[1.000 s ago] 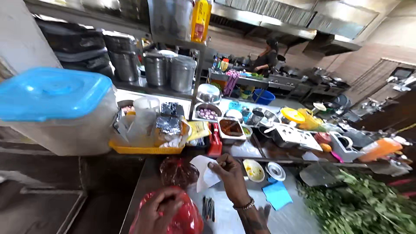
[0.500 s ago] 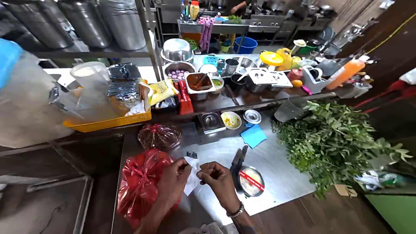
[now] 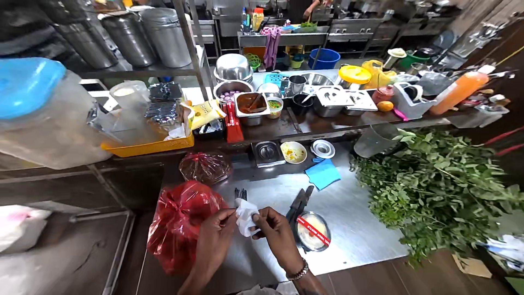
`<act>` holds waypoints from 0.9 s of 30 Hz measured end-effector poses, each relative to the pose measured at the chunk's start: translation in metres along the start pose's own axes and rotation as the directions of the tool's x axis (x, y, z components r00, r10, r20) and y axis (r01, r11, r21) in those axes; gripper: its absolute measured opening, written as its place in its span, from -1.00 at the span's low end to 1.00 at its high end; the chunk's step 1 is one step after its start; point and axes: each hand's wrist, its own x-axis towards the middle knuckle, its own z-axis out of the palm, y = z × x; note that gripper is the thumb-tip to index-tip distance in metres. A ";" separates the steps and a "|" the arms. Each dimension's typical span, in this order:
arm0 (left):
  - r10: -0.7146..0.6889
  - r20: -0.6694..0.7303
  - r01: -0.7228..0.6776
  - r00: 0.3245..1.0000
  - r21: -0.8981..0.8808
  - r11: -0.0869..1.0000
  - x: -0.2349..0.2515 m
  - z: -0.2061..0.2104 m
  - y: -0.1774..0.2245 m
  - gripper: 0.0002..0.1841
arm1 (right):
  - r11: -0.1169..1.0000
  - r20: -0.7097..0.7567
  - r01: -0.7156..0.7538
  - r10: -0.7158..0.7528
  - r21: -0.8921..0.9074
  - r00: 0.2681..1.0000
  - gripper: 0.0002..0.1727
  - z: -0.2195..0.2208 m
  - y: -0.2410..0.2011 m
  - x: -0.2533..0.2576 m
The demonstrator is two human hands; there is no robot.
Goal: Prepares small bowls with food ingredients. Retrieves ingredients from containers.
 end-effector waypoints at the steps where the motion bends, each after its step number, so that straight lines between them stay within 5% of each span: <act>1: -0.012 -0.014 0.013 1.000 0.039 0.999 -0.003 -0.002 -0.002 -0.76 | 1.000 -0.014 -0.003 0.003 0.018 1.000 -0.73 -0.003 0.000 -0.002; 8: -0.017 0.039 0.015 0.999 0.041 0.999 -0.022 0.019 0.032 -0.34 | 0.951 0.019 0.186 -0.187 -0.247 0.982 -0.81 -0.024 -0.004 -0.012; 14: 0.034 -0.062 -0.036 0.997 -0.036 0.999 -0.023 0.034 0.037 -0.73 | 0.936 0.108 0.280 -0.263 -0.212 0.959 -0.85 -0.043 -0.022 -0.016; 17: 0.038 -0.097 -0.042 0.995 -0.039 0.998 -0.028 0.032 0.035 -0.69 | 0.939 0.118 0.289 -0.271 -0.188 0.955 -0.84 -0.047 -0.025 -0.017; 22: -0.035 0.092 0.066 0.995 -0.365 0.929 -0.032 0.029 0.040 -0.13 | 0.964 0.153 0.255 -0.242 -0.077 0.958 -0.83 -0.035 -0.025 -0.014; 25: -0.093 0.034 0.098 0.995 -0.423 0.901 -0.033 0.025 0.032 -0.35 | 0.980 0.145 0.201 -0.197 -0.012 0.970 -0.83 -0.025 -0.019 -0.012; 27: -0.106 -0.096 0.072 0.990 -0.312 0.947 -0.040 0.017 0.024 -0.54 | 0.985 0.124 0.173 -0.174 0.018 0.977 -0.84 -0.019 -0.013 -0.010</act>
